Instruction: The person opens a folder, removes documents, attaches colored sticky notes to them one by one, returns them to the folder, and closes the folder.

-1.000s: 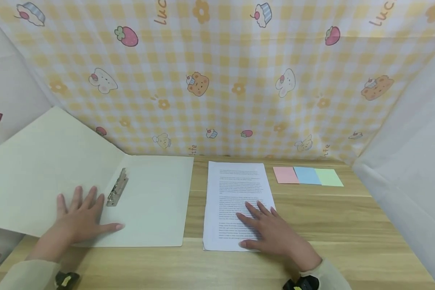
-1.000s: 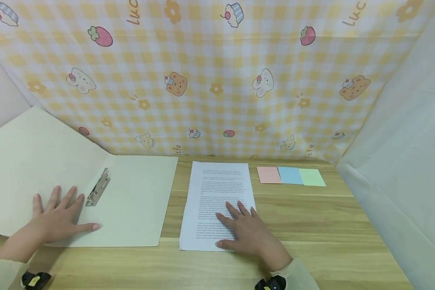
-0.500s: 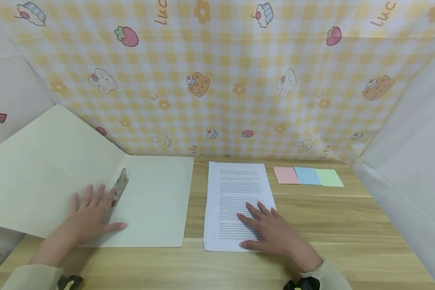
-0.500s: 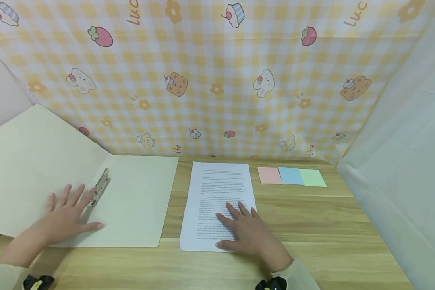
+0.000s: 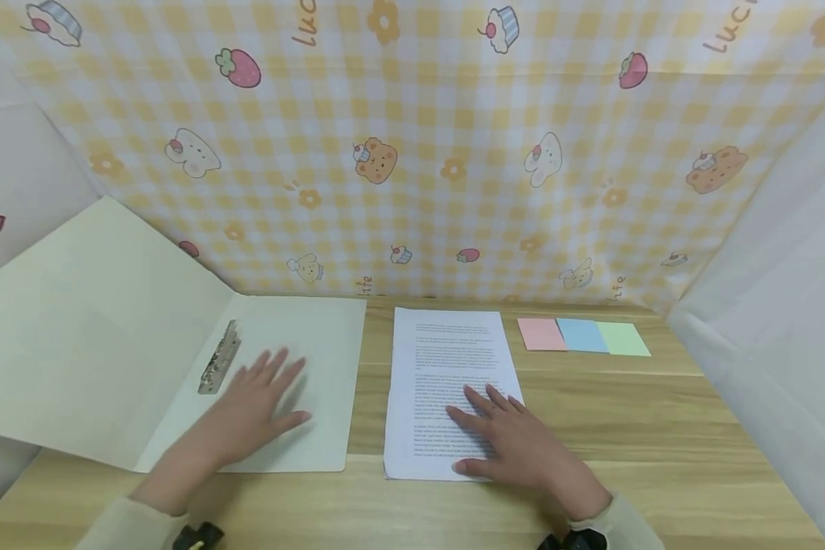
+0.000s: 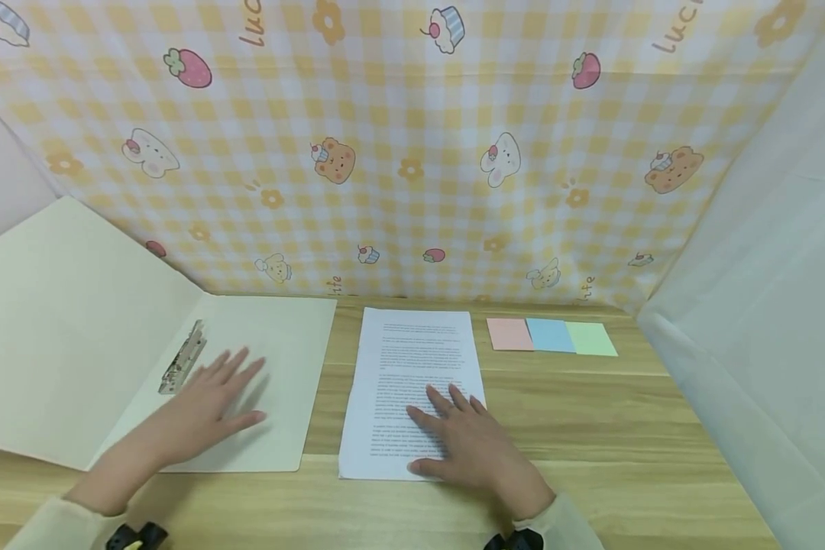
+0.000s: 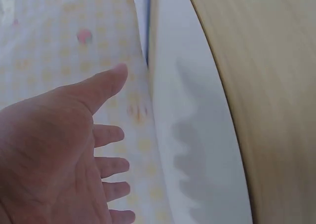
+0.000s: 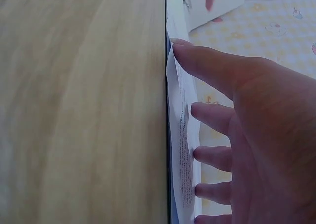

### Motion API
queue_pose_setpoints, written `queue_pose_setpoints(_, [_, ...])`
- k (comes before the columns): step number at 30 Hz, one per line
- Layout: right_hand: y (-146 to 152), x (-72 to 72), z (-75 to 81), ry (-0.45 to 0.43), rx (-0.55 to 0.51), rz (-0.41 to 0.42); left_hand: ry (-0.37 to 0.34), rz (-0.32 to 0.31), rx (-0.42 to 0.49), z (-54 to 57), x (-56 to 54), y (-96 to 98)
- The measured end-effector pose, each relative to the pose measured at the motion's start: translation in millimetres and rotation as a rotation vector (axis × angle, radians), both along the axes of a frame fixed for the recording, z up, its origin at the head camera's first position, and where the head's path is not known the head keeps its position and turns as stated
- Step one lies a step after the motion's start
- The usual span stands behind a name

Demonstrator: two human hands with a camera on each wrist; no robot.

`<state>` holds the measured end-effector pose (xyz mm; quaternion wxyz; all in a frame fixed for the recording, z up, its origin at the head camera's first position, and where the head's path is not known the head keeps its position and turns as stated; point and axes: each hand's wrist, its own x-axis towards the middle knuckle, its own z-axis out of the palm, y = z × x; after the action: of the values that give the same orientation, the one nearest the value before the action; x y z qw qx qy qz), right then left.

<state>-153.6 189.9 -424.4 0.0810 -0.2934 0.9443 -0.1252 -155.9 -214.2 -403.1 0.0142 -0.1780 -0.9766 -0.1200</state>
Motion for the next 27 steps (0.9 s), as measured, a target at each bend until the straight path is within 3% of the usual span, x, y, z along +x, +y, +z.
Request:
queue_pose_setpoints(5, [-0.7,-0.7,-2.6,0.019,-0.012,-0.002,-0.055,-0.074,0.046,0.0,-8.5,48.5])
queue_pose_setpoints(9, [1.6,-6.8,-7.1,0.093,-0.036,-0.032,-0.157,-0.083,0.077,-4.7,-18.6,80.3])
queue_pose_setpoints(13, [10.7,-16.5,-11.4,0.113,-0.045,-0.104,-0.207,-0.093,0.114,-14.8,-30.3,103.4])
queue_pose_setpoints(19, [24.0,-22.2,-14.2,0.064,-0.066,-0.131,-0.238,-0.146,0.135,-20.1,-41.1,122.1])
queue_pose_setpoints(27, [26.1,-21.5,-12.1,0.004,-0.062,-0.096,-0.302,-0.155,0.104,-20.1,-42.0,124.9])
